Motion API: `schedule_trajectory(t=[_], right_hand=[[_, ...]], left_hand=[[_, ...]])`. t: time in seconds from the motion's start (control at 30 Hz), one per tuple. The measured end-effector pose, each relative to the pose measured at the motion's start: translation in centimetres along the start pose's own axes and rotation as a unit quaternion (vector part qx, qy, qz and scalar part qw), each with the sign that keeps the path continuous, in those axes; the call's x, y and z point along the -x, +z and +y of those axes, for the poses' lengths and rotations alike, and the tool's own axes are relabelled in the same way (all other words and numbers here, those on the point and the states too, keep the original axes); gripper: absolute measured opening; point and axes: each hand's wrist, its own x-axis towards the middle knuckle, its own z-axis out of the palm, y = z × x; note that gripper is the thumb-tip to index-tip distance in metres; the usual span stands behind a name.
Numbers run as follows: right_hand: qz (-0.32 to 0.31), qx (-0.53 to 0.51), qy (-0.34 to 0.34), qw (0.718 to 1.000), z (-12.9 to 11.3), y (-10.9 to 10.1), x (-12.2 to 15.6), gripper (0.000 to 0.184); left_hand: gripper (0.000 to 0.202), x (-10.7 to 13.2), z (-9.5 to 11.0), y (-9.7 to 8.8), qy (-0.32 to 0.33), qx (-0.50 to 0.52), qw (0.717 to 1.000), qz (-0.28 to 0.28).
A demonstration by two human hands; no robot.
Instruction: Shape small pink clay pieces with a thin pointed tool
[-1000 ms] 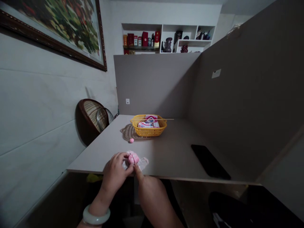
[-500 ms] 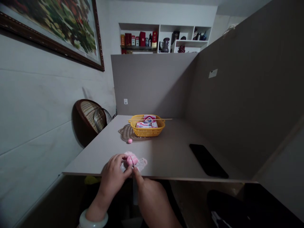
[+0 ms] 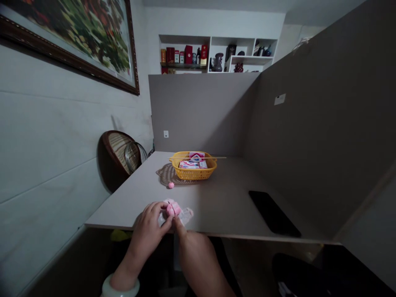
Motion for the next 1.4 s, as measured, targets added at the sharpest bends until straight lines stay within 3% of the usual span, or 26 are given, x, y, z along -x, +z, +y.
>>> schedule_trajectory(t=[0.23, 0.5, 0.67, 0.97, 1.2, 1.27, 1.4], right_hand=[[-0.003, -0.018, -0.008, 1.0, 0.9, 0.0, 0.5, 0.033], [0.009, -0.014, -0.024, 1.0, 0.9, -0.7, 1.9, 0.062], [-0.026, 0.03, -0.008, 0.999, 1.1, -1.3, 3.4, 0.064], [-0.003, 0.055, -0.018, 0.998, -0.9, -1.4, -0.1, 0.069], [-0.094, 0.059, 0.025, 0.994, 0.3, -2.0, 3.3, 0.073], [-0.08, 0.058, 0.021, 0.995, 0.0, -2.2, 3.1, 0.073], [0.015, 0.006, -0.026, 1.0, -1.2, -2.2, 0.8, 0.071]], left_hand=[[0.016, 0.1, -0.2, 0.1, 0.015, 0.011, 1.0, 0.004], [0.013, 0.1, 0.2, 0.2, 0.0, -0.017, 1.0, 0.005], [0.015, 0.1, 0.6, 0.1, -0.007, -0.017, 1.0, 0.003], [0.02, 0.1, 0.4, 0.3, -0.024, -0.025, 0.999, 0.01], [0.013, 0.1, 0.7, -0.1, -0.011, -0.016, 1.0, 0.006], [0.012, 0.1, 0.8, -0.1, -0.014, -0.013, 1.0, 0.005], [0.014, 0.0, 0.6, 0.1, -0.013, -0.018, 1.0, 0.008]])
